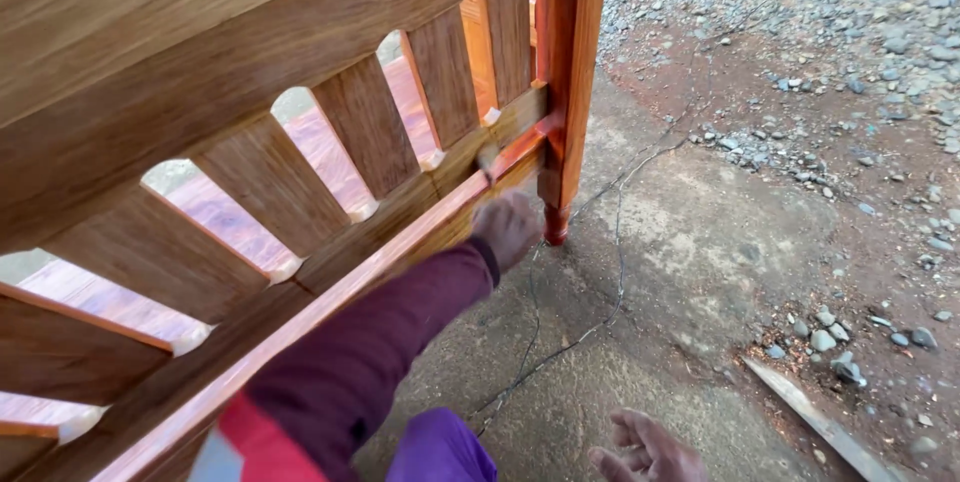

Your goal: Applying a protective varnish finish to a wooden bench using a paintbrush.

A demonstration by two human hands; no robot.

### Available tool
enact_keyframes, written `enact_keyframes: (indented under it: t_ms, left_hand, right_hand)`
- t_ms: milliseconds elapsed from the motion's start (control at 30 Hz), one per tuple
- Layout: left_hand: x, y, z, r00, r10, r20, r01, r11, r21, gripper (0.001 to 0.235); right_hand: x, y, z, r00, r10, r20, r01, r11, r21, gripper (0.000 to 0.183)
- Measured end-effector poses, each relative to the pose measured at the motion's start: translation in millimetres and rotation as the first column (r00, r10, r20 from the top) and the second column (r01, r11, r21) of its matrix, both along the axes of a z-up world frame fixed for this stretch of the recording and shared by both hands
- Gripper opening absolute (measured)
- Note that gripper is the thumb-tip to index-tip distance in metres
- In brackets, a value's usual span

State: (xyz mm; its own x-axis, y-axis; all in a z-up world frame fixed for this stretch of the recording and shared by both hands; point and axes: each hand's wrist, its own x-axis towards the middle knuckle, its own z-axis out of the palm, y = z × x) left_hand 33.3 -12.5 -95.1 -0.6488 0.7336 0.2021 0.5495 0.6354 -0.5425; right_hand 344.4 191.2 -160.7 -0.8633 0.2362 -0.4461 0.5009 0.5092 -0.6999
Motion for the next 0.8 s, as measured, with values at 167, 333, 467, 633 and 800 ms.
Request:
enact_keyframes:
  t_ms: [167, 333, 467, 633, 800]
  left_hand:
    - [106, -87, 37, 0.994, 0.095, 0.052, -0.095, 0.995, -0.007, 0.019]
    - [211, -205, 44, 0.905, 0.315, 0.285, -0.374, 0.909, 0.183, 0.013]
    - [262, -241, 90, 0.948, 0.265, 0.178, -0.314, 0.870, 0.379, 0.006]
    - [201, -205, 88, 0.984, -0.163, 0.079, 0.086, 0.805, 0.587, 0.021]
    - [122, -169, 51, 0.980, -0.188, -0.073, 0.201, 0.904, 0.376, 0.021]
  right_hand:
    - [-7, 15, 0, 0.997, 0.072, -0.010, -0.072, 0.997, 0.038, 0.070]
    - [-15, 20, 5, 0.998, 0.056, 0.033, -0.061, 0.988, 0.144, 0.072]
    - [-26, 16, -6, 0.992, 0.118, 0.051, -0.124, 0.983, 0.132, 0.076]
    - [-34, -15, 15, 0.968, 0.227, 0.111, -0.242, 0.959, 0.148, 0.077]
    - [-39, -22, -4, 0.969, 0.244, 0.038, -0.246, 0.962, 0.118, 0.077]
